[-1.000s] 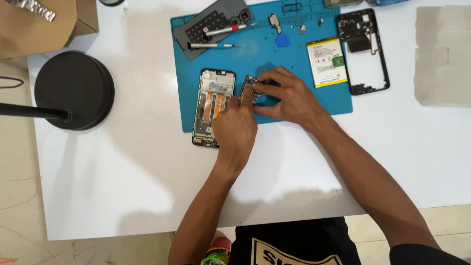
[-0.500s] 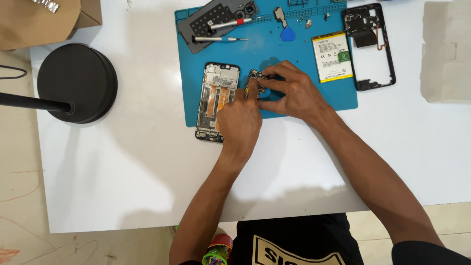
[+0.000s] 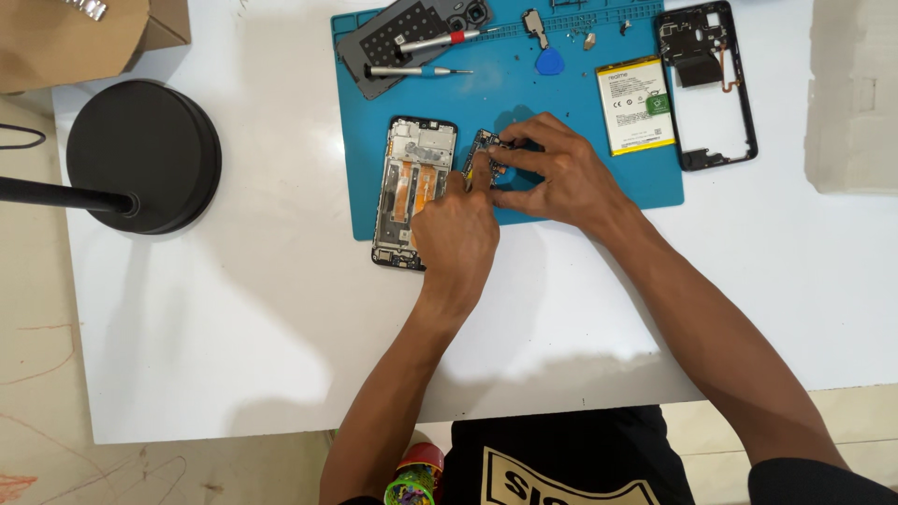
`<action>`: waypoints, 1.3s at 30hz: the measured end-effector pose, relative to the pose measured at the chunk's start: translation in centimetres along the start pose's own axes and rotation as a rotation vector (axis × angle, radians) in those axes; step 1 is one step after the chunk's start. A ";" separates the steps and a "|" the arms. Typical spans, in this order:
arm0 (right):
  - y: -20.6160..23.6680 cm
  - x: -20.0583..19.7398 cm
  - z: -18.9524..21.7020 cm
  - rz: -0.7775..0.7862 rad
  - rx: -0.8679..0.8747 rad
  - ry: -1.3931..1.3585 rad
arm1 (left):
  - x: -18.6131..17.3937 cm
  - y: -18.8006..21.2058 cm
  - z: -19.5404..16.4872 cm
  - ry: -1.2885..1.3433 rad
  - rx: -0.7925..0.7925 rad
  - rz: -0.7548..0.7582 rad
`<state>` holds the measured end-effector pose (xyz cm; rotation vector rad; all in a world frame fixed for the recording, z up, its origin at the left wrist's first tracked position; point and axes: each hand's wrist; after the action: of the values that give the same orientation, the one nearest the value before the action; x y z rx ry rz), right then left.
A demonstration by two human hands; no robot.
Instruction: The person uses a screwdriver to remove screws from a small circuit board and then uses a plastic pry tool to separate components. The person continues to manipulate the board and its parts on a blue mat.
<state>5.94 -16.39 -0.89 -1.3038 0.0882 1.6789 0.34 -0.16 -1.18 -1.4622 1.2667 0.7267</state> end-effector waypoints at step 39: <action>0.5 0.3 -0.1 0.018 0.032 -0.025 | 0.3 0.1 -0.1 -0.019 -0.022 0.027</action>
<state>5.65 -16.53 -1.41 -1.2609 0.1120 1.7023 0.33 -0.35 -1.47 -1.4553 1.2696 0.7731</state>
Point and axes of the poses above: each hand's wrist, its own y-axis away from the middle knuckle, its own x-axis out of the palm, z = x × y, and after that the axes turned 3 degrees about y, right-handed
